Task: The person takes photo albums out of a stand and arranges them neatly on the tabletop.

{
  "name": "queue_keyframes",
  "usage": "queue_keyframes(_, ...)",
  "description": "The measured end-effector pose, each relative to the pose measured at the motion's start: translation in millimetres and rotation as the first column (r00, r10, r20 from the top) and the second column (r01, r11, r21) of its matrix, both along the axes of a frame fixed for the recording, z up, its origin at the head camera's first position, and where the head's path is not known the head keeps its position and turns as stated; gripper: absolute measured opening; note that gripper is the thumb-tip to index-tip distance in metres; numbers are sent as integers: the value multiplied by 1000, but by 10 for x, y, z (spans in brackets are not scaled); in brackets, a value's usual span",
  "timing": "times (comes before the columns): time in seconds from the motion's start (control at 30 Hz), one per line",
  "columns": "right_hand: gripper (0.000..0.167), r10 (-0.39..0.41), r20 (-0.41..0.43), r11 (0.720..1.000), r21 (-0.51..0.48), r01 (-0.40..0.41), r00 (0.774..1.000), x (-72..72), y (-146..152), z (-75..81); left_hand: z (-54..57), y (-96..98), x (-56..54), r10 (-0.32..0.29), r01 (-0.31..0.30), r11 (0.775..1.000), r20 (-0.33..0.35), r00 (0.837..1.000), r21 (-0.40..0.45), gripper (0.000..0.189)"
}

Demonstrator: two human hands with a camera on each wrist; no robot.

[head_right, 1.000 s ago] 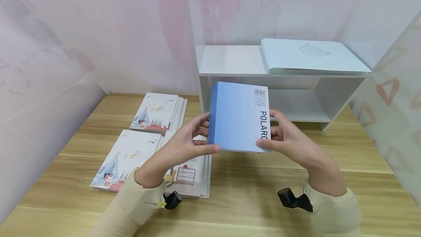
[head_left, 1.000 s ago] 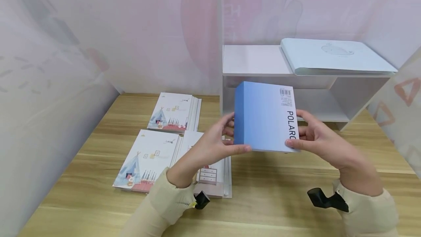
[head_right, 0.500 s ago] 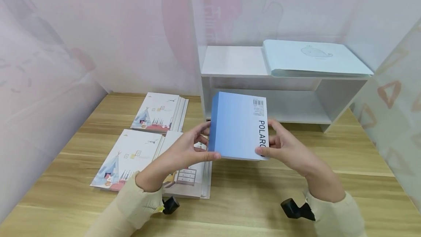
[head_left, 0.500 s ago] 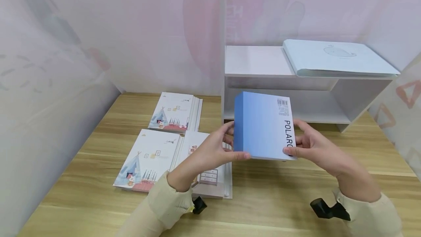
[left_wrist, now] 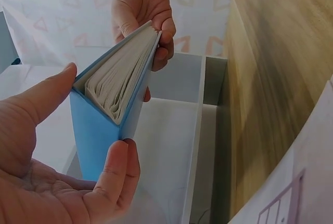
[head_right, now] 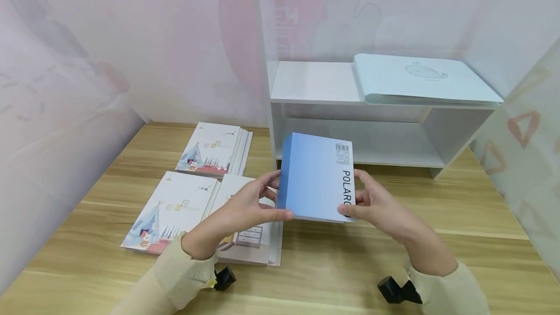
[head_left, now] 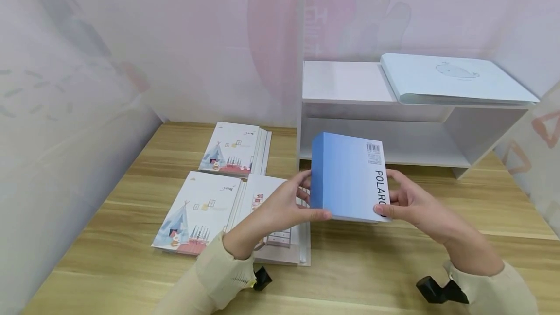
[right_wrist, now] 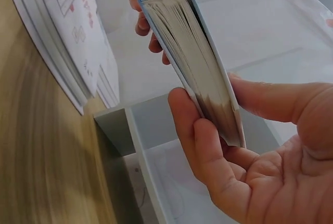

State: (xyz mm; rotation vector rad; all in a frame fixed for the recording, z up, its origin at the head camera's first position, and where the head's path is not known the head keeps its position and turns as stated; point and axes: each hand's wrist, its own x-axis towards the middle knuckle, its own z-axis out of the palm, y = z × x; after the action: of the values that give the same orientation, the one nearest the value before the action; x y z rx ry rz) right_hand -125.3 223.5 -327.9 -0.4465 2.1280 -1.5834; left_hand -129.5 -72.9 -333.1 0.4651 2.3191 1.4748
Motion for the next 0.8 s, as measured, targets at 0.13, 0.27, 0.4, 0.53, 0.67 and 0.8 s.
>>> queue_keyframes(0.13, 77, 4, 15, 1000, -9, -4, 1000, 21, 12, -29, -38, -20, -3, -22, 22, 1000, 19, 1000, 19, 94)
queue_keyframes(0.27, 78, 6, 43, 1000, -8, -5, 999, 49, 35, -69, -78, -25, 1, -42, 40, 999, 47, 998, 37, 91)
queue_keyframes(0.4, 74, 20, 52, 1000, -20, -19, 998, 65, 57, -133, -106, -24, 13, -54, 52, 998, 70, 996, 26, 92)
queue_keyframes(0.53, 73, 33, 47, 999, -41, -31, 998, 81, 58, -198, -134, -24, 31, -57, 55, 998, 96, 994, 23, 93)
queue_keyframes(0.67, 77, 27, 58, 999, -32, -25, 998, 105, 32, -230, -160, -38, 48, -59, 56, 998, 101, 993, 27, 92)
queue_keyframes(0.8, 76, 40, 49, 999, -37, -39, 998, 126, 20, -263, -191, -47, 69, -60, 58, 998, 108, 992, 28, 93)
